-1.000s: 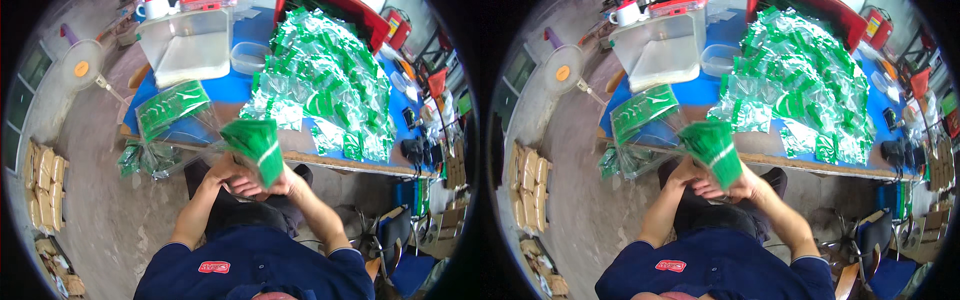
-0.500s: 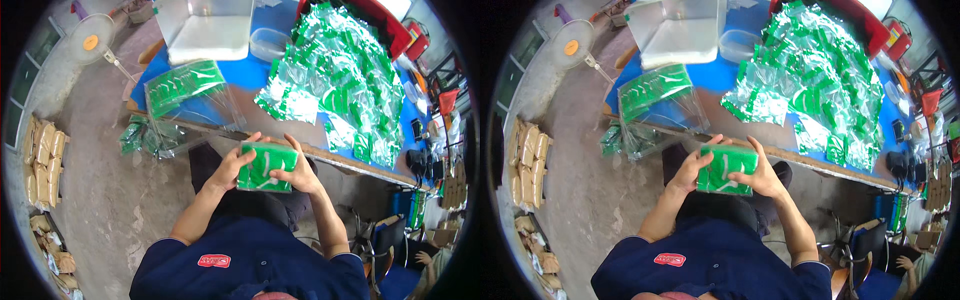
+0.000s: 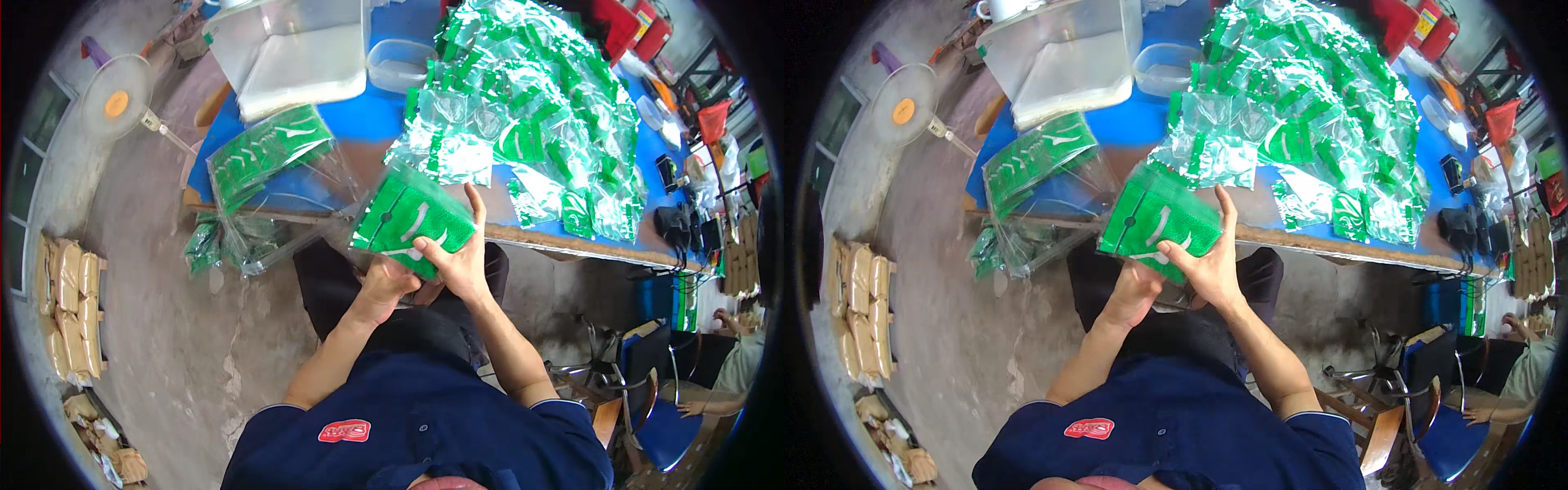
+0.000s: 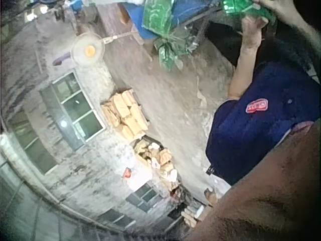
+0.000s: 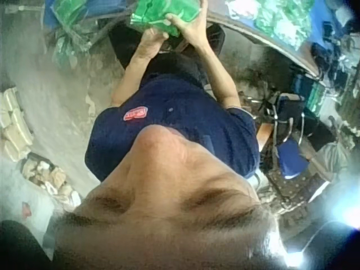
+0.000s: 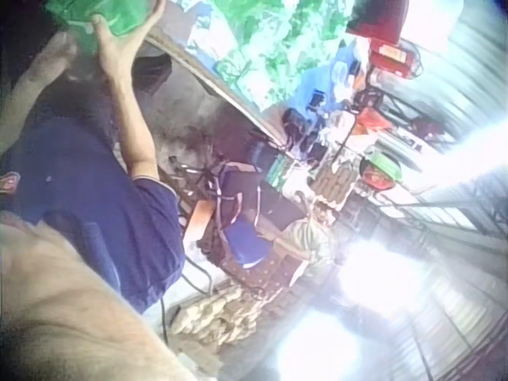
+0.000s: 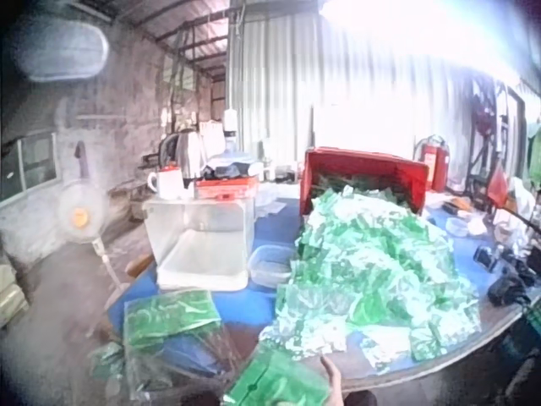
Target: Sorting and packing green plastic bags into larger clear plastic bags.
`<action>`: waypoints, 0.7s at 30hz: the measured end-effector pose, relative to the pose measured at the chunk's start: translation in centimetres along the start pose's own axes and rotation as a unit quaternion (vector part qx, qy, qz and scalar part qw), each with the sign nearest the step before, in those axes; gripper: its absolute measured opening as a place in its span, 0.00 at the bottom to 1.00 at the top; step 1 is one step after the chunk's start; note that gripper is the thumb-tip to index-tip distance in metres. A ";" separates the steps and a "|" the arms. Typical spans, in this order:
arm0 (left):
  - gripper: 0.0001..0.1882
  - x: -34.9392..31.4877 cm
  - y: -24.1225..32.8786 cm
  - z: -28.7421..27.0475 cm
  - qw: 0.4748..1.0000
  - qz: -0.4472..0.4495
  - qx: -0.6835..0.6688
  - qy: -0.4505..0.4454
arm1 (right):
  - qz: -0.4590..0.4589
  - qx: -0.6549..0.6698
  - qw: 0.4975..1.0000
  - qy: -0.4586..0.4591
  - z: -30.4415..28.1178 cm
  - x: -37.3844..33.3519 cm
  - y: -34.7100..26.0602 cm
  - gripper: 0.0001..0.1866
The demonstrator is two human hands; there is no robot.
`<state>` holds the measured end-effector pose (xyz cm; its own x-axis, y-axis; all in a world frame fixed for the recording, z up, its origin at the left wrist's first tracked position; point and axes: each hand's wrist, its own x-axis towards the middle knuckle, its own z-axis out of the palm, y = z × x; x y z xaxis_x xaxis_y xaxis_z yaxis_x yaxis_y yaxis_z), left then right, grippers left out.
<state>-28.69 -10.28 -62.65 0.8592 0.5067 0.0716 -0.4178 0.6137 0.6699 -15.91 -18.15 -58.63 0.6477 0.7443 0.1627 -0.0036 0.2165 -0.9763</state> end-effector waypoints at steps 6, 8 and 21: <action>0.28 0.2 -0.9 -0.2 0.992 0.036 0.048 0.113 | 0.015 0.005 0.999 -0.044 -0.3 -0.4 1.0 0.58; 0.27 0.1 -0.6 0.4 0.990 0.063 0.042 0.120 | 0.011 0.015 0.998 -0.062 -0.8 -0.8 1.5 0.54; 0.27 0.3 3.7 -2.1 0.519 0.355 0.743 -0.232 | 0.405 0.148 0.876 -0.217 -4.8 0.7 -1.8 0.33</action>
<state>-30.63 -6.56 -61.66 0.7672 -0.1249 0.6291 -0.2844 -0.9454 0.1591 -11.84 -21.08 -57.42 -0.0097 0.8854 -0.4647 -0.5668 -0.3878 -0.7269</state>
